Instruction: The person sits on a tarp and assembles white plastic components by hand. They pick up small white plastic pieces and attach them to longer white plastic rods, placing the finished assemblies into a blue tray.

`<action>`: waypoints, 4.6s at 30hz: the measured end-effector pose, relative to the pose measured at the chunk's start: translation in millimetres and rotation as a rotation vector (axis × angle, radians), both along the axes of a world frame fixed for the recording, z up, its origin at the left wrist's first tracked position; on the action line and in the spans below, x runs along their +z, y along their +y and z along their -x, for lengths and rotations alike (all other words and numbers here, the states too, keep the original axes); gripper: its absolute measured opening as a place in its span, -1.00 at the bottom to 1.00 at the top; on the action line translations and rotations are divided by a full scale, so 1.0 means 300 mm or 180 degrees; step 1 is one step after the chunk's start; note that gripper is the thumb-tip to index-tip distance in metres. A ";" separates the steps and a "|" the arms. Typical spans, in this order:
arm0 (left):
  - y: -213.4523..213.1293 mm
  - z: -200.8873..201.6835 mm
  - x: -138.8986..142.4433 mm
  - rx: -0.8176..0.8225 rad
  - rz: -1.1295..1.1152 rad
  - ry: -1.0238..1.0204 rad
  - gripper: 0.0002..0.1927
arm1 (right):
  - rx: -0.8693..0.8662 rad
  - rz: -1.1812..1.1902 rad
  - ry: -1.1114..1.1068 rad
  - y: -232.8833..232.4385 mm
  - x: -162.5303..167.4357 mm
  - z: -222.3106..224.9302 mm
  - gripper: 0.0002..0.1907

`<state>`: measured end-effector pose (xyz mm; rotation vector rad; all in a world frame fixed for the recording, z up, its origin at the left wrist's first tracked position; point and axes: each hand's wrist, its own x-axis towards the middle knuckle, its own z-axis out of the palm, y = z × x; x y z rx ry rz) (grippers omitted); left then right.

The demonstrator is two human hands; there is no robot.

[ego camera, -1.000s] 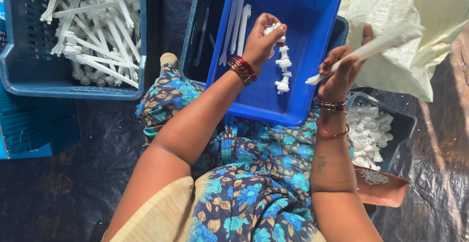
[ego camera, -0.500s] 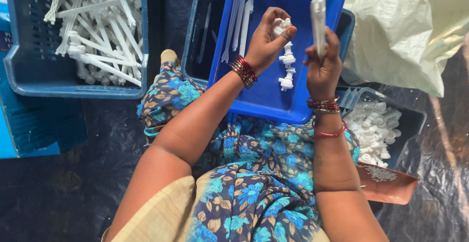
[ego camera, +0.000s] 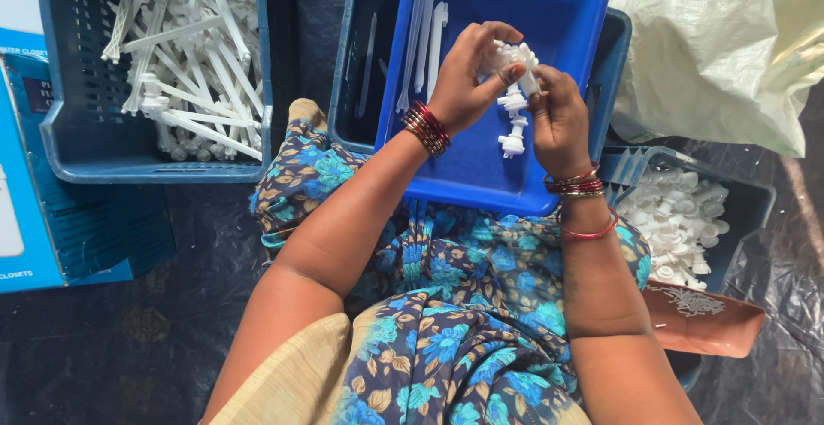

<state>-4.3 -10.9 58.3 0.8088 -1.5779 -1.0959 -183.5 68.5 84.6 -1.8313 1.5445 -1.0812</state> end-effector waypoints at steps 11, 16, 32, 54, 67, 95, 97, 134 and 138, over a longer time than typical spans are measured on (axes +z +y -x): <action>-0.004 -0.014 0.011 -0.0350 0.0218 -0.0207 -0.67 | -0.0013 0.0270 0.0312 -0.011 -0.002 -0.007 -0.75; -0.012 -0.014 0.026 -0.0323 0.0335 -0.0174 -0.67 | 0.0031 0.0373 0.0313 -0.021 0.008 -0.012 -0.69; 0.001 -0.014 0.033 -0.0407 0.0293 -0.0329 -0.67 | -0.0060 0.0278 0.0302 -0.023 0.006 -0.015 -0.78; -0.002 -0.008 0.016 -0.0404 0.0341 -0.0252 -0.68 | -0.0024 0.0165 -0.0003 -0.029 -0.006 -0.017 -0.73; 0.038 -0.014 0.042 -0.0347 0.0117 -0.0452 -0.72 | 0.0073 0.0606 0.0623 -0.015 -0.015 -0.006 -0.80; 0.062 0.003 0.007 -0.0338 -0.0124 -0.0575 -0.74 | 0.0091 0.0232 0.0426 0.002 0.010 -0.004 -0.67; 0.063 0.002 0.008 -0.0346 -0.0112 -0.0502 -0.73 | 0.0086 0.0251 0.0414 0.002 0.003 -0.003 -0.66; 0.069 -0.009 -0.035 -0.0340 -0.0059 -0.1213 -0.76 | 0.0481 0.0273 0.0976 -0.032 0.055 0.024 -0.67; 0.038 -0.036 -0.075 -0.0488 0.0223 -0.1030 -0.82 | 0.0335 0.0170 0.0964 -0.040 0.052 -0.008 -0.69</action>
